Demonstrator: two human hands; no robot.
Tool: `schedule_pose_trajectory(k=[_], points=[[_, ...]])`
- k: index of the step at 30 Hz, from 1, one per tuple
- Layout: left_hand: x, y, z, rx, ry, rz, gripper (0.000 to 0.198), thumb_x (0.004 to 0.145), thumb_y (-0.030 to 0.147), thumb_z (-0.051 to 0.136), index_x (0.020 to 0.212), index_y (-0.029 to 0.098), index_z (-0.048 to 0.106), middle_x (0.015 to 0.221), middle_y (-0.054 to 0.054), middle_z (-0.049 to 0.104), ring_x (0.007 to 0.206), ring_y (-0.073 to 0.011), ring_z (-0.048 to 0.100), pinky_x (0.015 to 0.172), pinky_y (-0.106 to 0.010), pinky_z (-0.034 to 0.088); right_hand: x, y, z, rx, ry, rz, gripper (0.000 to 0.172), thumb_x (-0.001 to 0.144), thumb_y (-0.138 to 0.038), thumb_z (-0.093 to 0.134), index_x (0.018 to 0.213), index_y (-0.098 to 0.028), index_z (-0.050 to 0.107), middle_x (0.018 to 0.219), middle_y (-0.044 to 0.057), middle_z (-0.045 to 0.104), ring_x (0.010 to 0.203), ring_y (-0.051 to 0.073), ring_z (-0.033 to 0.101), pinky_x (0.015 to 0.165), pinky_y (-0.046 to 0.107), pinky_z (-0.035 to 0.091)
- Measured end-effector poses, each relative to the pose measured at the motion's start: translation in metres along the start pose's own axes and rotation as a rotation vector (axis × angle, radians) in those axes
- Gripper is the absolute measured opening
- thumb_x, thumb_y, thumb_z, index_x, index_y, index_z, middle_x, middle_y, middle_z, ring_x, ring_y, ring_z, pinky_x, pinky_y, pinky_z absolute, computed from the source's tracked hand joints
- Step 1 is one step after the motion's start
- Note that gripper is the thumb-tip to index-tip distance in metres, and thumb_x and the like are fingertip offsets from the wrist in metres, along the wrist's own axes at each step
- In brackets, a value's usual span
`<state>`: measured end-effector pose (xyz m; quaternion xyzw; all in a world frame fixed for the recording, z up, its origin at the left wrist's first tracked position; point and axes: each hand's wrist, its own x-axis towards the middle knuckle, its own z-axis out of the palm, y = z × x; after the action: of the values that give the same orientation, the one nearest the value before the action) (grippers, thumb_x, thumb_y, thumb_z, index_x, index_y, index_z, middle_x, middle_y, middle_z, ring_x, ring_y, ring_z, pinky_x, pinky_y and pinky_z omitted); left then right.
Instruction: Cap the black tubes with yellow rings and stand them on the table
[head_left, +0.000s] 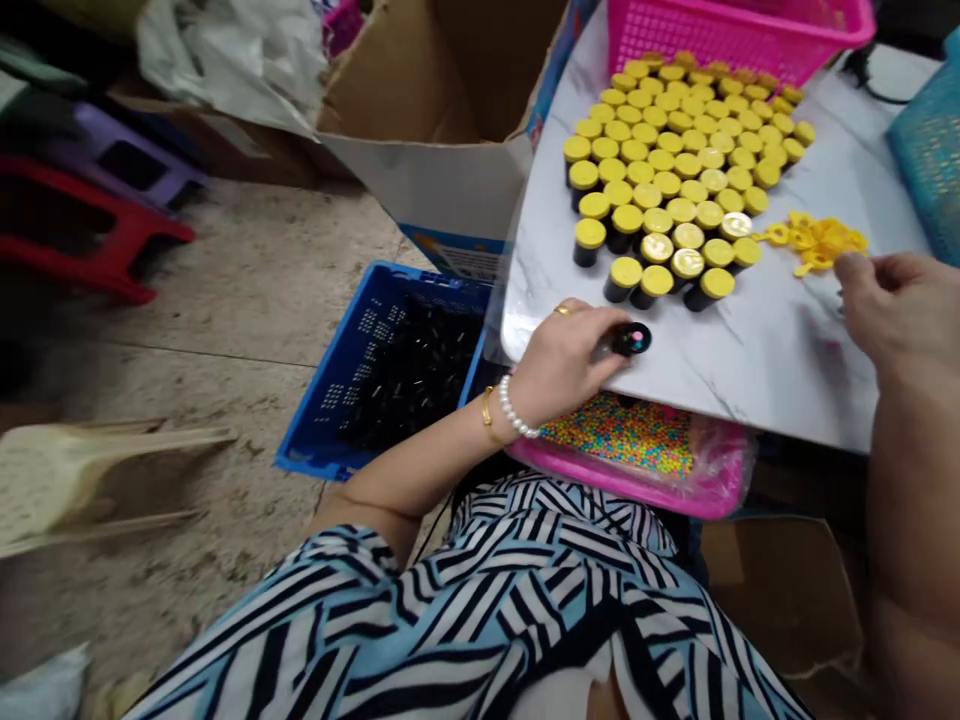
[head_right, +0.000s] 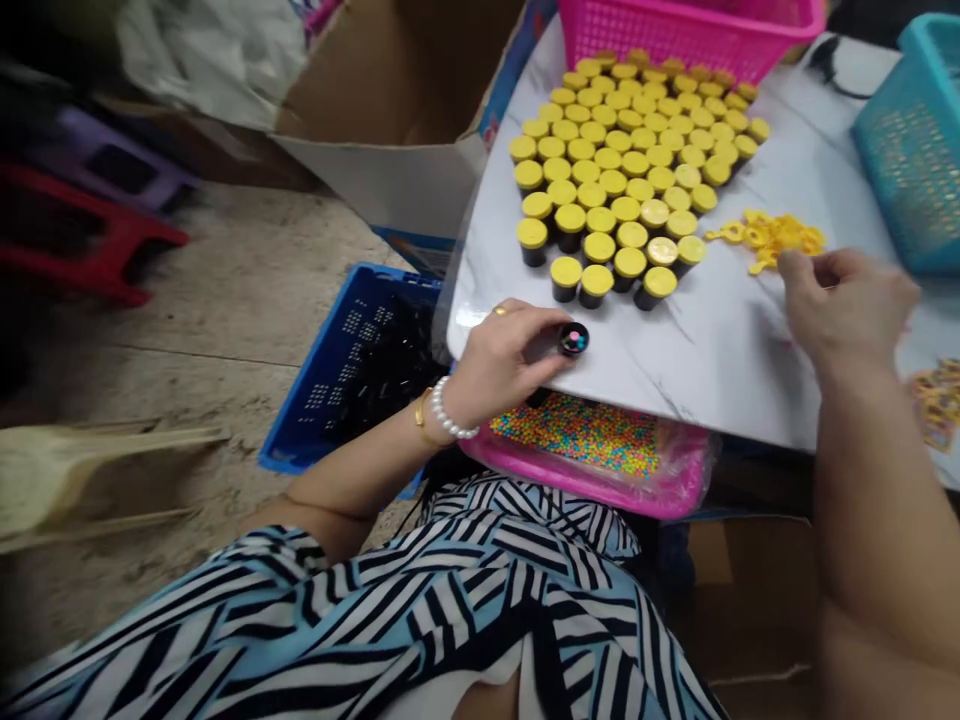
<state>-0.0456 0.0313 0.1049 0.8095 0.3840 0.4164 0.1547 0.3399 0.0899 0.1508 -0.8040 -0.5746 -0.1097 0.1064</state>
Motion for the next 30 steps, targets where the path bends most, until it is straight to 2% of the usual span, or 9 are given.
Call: schedule_pose_trajectory(k=[3,5,10,15,17,20,23,27,30], points=[[-0.003,-0.001,0.004,-0.039,0.001,-0.052,0.05,0.085,0.037,0.082,0.127,0.016,0.063,0.106,-0.006,0.077,0.1,-0.0202,0.068,0.092,-0.036,0.055,0.021,-0.022,0.015,-0.122,-0.138,0.129,0.059,0.088,-0.067,0.061,0.108,-0.014,0.08,0.086,0.015,0.072,0.066,0.014,0.044,0.074,0.035,0.031],[-0.003,0.0,0.004,-0.063,0.019,-0.048,0.055,0.085,0.046,0.082,0.126,0.016,0.063,0.104,-0.006,0.077,0.098,-0.0202,0.068,0.091,-0.035,0.055,0.026,-0.027,0.019,-0.163,-0.17,0.111,0.057,0.087,-0.068,0.059,0.109,-0.019,0.078,0.09,0.014,0.073,0.065,0.015,0.04,0.073,0.035,0.03],[-0.002,0.001,0.0,-0.105,-0.04,-0.024,0.029,0.093,0.037,0.072,0.117,0.022,0.066,0.109,-0.003,0.078,0.1,-0.0179,0.069,0.098,-0.037,0.052,0.026,-0.015,0.011,-0.247,-0.252,0.016,0.04,0.089,-0.05,0.059,0.098,-0.016,0.077,0.078,0.013,0.068,0.072,0.018,0.048,0.073,0.037,0.029],[-0.002,0.004,-0.005,-0.111,-0.066,-0.041,0.024,0.093,0.027,0.065,0.117,0.021,0.065,0.107,-0.004,0.076,0.1,-0.0181,0.068,0.096,-0.037,0.053,0.021,-0.002,0.015,-0.182,0.047,-0.279,0.054,0.095,-0.047,0.054,0.135,-0.013,0.068,0.12,0.022,0.069,0.106,0.025,0.06,0.079,0.038,0.031],[-0.002,0.006,-0.006,-0.104,-0.057,-0.047,0.024,0.092,0.024,0.065,0.116,0.021,0.064,0.105,-0.004,0.076,0.1,-0.0181,0.067,0.096,-0.036,0.053,0.019,0.002,0.022,-0.191,0.045,-0.378,0.05,0.099,-0.044,0.048,0.131,-0.013,0.071,0.121,0.022,0.07,0.105,0.025,0.06,0.077,0.038,0.031],[-0.003,0.007,-0.005,-0.093,-0.034,-0.065,0.023,0.092,0.026,0.066,0.114,0.02,0.064,0.104,-0.004,0.076,0.1,-0.0186,0.067,0.097,-0.036,0.053,0.015,0.003,0.026,-0.229,0.077,-0.39,0.046,0.097,-0.045,0.051,0.112,-0.01,0.077,0.106,0.024,0.072,0.094,0.027,0.059,0.072,0.038,0.029],[-0.004,0.007,-0.003,-0.066,0.0,-0.089,0.027,0.093,0.032,0.069,0.116,0.019,0.064,0.106,-0.006,0.076,0.102,-0.0203,0.067,0.097,-0.038,0.054,-0.001,-0.004,0.015,-0.253,0.084,-0.433,0.041,0.092,-0.046,0.056,0.1,-0.011,0.076,0.097,0.023,0.071,0.091,0.028,0.059,0.07,0.038,0.029],[-0.004,0.006,0.0,-0.058,0.022,-0.062,0.048,0.093,0.045,0.072,0.131,0.017,0.06,0.112,-0.008,0.076,0.105,-0.0214,0.068,0.098,-0.039,0.053,-0.045,-0.023,-0.015,-0.076,0.095,-0.495,0.03,0.09,-0.043,0.062,0.093,-0.015,0.072,0.091,0.014,0.072,0.091,0.023,0.065,0.077,0.034,0.041],[-0.004,0.004,0.002,-0.05,0.02,-0.002,0.043,0.094,0.045,0.071,0.128,0.02,0.064,0.111,-0.006,0.076,0.103,-0.0208,0.068,0.098,-0.039,0.053,-0.081,-0.037,-0.032,0.106,0.026,-0.567,0.023,0.09,-0.039,0.067,0.096,-0.018,0.07,0.091,0.006,0.073,0.084,0.017,0.066,0.076,0.029,0.048]])
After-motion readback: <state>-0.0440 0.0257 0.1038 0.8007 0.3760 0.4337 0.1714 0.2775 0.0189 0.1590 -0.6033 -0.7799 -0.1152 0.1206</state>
